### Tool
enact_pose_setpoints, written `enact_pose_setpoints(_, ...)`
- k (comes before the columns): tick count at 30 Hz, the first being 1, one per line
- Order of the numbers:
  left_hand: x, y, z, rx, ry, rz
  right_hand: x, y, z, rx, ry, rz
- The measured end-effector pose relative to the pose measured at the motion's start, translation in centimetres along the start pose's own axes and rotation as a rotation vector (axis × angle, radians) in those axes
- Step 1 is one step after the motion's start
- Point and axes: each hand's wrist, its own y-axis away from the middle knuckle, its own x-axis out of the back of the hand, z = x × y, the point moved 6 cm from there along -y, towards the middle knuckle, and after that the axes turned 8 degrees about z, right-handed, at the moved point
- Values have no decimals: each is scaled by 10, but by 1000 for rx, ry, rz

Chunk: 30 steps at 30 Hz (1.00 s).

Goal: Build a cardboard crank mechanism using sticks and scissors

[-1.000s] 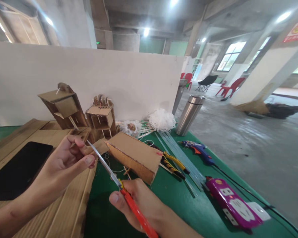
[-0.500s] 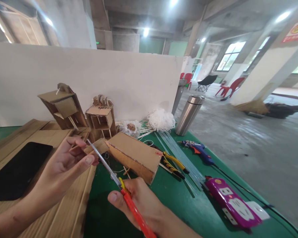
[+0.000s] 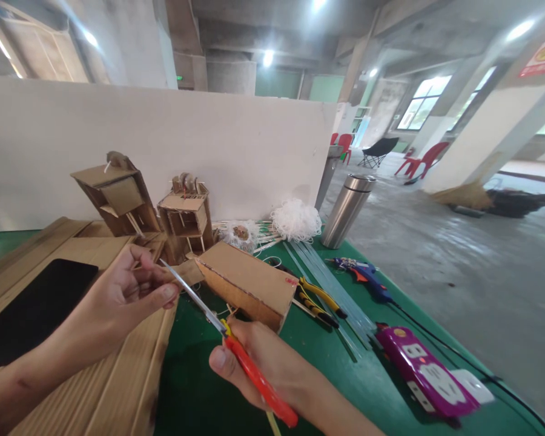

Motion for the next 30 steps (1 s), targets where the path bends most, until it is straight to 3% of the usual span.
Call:
enact_pose_setpoints(11,0,1,2,-10,1,-52,-4,0,4,-38,4,25)
enact_pose_setpoints(30,-11,11,1,-98,169,22,-11,-1,7,-116,-201,39)
